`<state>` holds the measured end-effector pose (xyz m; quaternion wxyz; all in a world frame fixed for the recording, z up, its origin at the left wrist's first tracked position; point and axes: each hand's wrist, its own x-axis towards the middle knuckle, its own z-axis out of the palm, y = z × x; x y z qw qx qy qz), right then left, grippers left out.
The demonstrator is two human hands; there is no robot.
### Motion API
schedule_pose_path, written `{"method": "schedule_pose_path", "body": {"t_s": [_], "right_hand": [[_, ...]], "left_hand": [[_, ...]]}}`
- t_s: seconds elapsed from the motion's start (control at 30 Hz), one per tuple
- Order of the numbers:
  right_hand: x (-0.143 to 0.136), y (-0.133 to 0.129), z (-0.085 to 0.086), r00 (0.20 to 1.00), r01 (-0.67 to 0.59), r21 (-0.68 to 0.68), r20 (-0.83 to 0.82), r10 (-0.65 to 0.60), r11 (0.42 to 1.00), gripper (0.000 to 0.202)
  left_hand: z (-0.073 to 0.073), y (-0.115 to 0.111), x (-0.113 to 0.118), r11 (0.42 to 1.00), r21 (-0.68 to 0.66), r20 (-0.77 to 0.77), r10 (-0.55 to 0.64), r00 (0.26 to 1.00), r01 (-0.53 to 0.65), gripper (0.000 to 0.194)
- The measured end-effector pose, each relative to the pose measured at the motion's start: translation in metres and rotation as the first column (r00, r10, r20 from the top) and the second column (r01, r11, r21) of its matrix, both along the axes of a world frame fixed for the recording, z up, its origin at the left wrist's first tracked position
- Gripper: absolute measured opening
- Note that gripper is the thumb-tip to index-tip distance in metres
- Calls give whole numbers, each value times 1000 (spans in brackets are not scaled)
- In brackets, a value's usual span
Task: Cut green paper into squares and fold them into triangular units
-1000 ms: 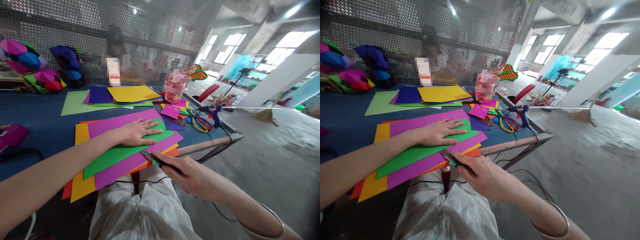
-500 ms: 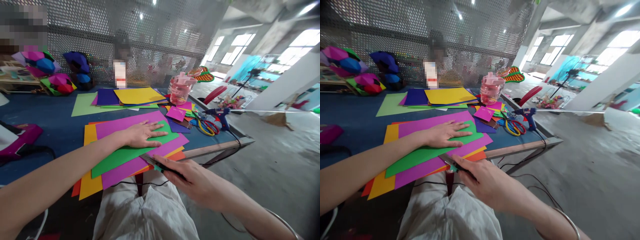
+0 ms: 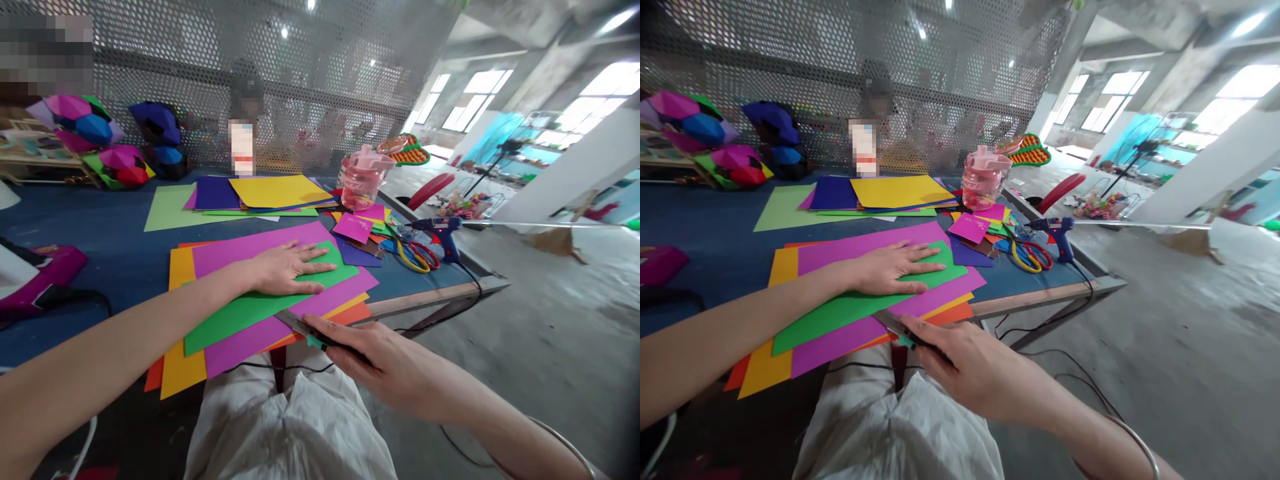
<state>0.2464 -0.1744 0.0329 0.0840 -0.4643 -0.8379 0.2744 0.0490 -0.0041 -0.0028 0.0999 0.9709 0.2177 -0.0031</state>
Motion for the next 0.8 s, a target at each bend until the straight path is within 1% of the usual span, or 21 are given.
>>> {"method": "schedule_pose_path", "body": {"t_s": [0.3, 0.43, 0.5, 0.57, 0.63, 0.67, 0.7, 0.73, 0.77, 0.8], "right_hand": [[-5, -1, 0, 998, -21, -17, -52, 21, 1000, 52], [-6, -4, -3, 999, -7, -24, -37, 6, 1000, 54], [-6, -3, -4, 999, -6, -9, -33, 5, 1000, 54], [-6, -2, -4, 999, -15, 0, -31, 15, 1000, 53], [-5, 0, -4, 999, -24, 2, -27, 24, 1000, 52], [-5, 0, -4, 999, -25, 3, -26, 25, 1000, 51], [-5, 1, -4, 999, -25, 4, -24, 25, 1000, 51], [-4, 1, -4, 999, -24, 6, -24, 24, 1000, 51], [-4, 1, -4, 999, -24, 5, -22, 24, 1000, 51], [-3, 1, -4, 999, -26, 5, -19, 26, 1000, 52]], "left_hand": [[0, -1, -1, 1000, -14, 21, -4, 1000, 4, 65], [-3, 1, -1, 1000, -6, 31, -7, 999, 7, 64], [-4, 1, 0, 1000, 24, 61, -17, 998, 16, 64], [-4, 0, -2, 993, 101, 135, -69, 988, 56, 64], [-1, -3, -7, 974, 202, 218, -152, 964, 108, 57], [0, -6, -12, 964, 234, 251, -184, 950, 125, 50], [2, -9, -17, 962, 238, 277, -200, 940, 135, 43], [4, -12, -24, 967, 215, 294, -197, 935, 136, 38], [5, -16, -32, 977, 171, 296, -175, 939, 129, 37], [6, -19, -40, 987, 111, 279, -145, 949, 118, 41]]}}
